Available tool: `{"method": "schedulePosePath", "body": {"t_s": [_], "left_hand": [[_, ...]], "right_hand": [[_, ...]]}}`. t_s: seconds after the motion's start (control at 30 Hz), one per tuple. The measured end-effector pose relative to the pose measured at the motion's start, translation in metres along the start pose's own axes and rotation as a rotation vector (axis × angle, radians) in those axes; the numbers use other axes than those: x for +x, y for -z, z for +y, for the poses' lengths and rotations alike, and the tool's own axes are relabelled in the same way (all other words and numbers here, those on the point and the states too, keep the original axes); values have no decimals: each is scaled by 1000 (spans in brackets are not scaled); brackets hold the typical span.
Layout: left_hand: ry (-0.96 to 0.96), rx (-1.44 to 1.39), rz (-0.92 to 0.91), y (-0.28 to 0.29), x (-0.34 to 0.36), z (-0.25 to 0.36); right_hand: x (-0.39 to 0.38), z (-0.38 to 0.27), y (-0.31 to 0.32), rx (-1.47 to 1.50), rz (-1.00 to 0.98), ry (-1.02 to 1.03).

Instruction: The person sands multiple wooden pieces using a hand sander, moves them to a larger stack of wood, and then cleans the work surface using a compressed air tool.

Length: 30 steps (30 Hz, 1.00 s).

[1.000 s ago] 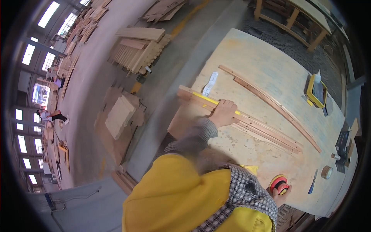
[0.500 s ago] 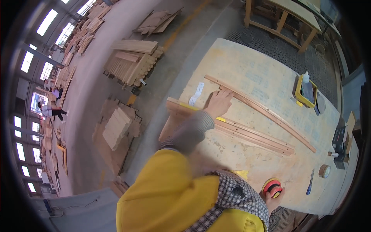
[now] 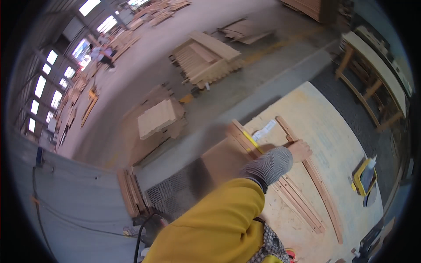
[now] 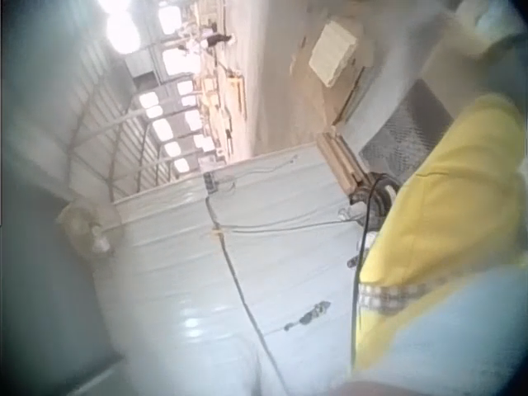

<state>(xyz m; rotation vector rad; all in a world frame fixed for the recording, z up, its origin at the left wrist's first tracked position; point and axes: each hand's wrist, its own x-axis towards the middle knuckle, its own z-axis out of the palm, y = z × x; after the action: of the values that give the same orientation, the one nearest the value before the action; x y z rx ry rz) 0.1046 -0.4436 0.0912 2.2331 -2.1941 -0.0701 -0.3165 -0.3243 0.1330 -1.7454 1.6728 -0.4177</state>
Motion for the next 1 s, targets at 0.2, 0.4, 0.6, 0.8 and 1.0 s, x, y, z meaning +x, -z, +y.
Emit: {"method": "schedulePosePath", "body": {"t_s": [0.2,0.4,0.6,0.8,1.0], "left_hand": [[-76,41,-87,20,-13,-2],[-64,-40,166,65,-62,13],[103,-386,272,86,-192,52],[149,-536,101,48,-303,115],[185,-522,45,-13,-366,135]], "right_hand": [[24,-30,-22,-3,-91,117],[16,-34,-27,12,-118,158],[-2,-30,-24,35,-141,194],[-28,-16,-16,56,-135,197],[-64,12,0,64,-138,169]]}}
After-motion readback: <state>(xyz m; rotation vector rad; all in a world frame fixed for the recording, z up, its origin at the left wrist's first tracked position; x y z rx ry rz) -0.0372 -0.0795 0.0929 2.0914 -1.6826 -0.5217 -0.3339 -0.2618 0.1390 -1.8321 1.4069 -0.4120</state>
